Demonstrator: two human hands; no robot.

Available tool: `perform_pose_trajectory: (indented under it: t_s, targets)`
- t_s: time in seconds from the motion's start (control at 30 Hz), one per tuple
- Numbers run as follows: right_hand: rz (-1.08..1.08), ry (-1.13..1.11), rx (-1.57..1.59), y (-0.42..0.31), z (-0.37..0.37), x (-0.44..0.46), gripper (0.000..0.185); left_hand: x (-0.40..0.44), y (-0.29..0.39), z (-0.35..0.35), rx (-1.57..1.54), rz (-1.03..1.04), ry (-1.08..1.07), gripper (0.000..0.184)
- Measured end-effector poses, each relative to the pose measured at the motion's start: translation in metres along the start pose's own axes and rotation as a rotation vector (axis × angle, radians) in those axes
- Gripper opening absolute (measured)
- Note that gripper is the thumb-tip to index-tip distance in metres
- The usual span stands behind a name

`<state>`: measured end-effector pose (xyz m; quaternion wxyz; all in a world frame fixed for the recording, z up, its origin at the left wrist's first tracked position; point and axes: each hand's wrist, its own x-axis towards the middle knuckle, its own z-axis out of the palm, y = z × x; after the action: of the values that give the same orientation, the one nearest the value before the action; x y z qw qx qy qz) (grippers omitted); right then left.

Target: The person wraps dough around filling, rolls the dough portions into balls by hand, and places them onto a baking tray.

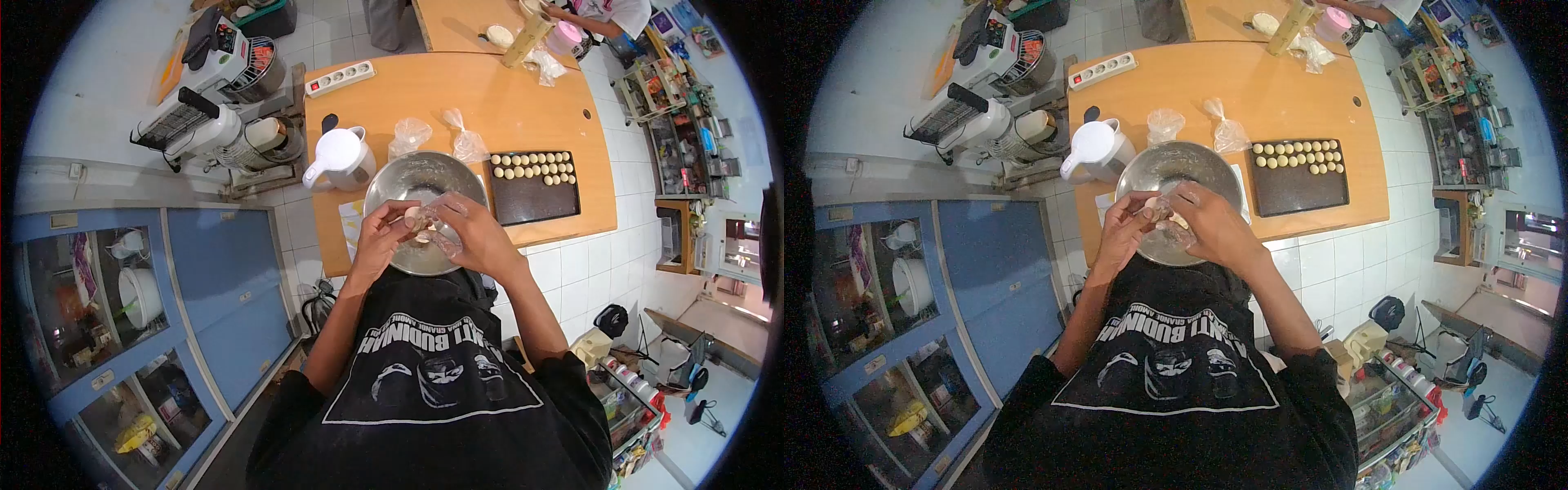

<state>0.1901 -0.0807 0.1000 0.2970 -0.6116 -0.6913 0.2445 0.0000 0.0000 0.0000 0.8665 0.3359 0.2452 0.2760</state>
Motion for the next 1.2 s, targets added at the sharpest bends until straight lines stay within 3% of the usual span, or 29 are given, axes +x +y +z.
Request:
perform_pose_trajectory:
  t_s: [0.27, 0.5, 0.67, 1.0, 1.2]
  targets:
    - [-0.039, 0.087, -0.004, -0.004, 0.017, 0.007, 0.024, -0.004, 0.009, -0.007, 0.096, 0.033, 0.021, 0.033]
    - [-0.032, 0.07, 0.027, -0.004, 0.007, 0.008, 0.03, -0.004, 0.009, -0.004, -0.011, 0.004, -0.02, 0.031]
    - [-0.114, -0.081, -0.007, 0.002, -0.003, 0.005, 0.044, -0.004, 0.008, -0.008, -0.028, -0.048, -0.086, 0.033]
    - [-0.038, -0.08, 0.016, 0.006, -0.002, 0.005, 0.034, -0.006, 0.013, 0.003, -0.072, -0.085, -0.074, 0.035]
    - [-0.016, 0.065, 0.037, 0.0, 0.003, 0.001, 0.031, -0.008, 0.009, 0.001, -0.072, -0.044, -0.053, 0.038]
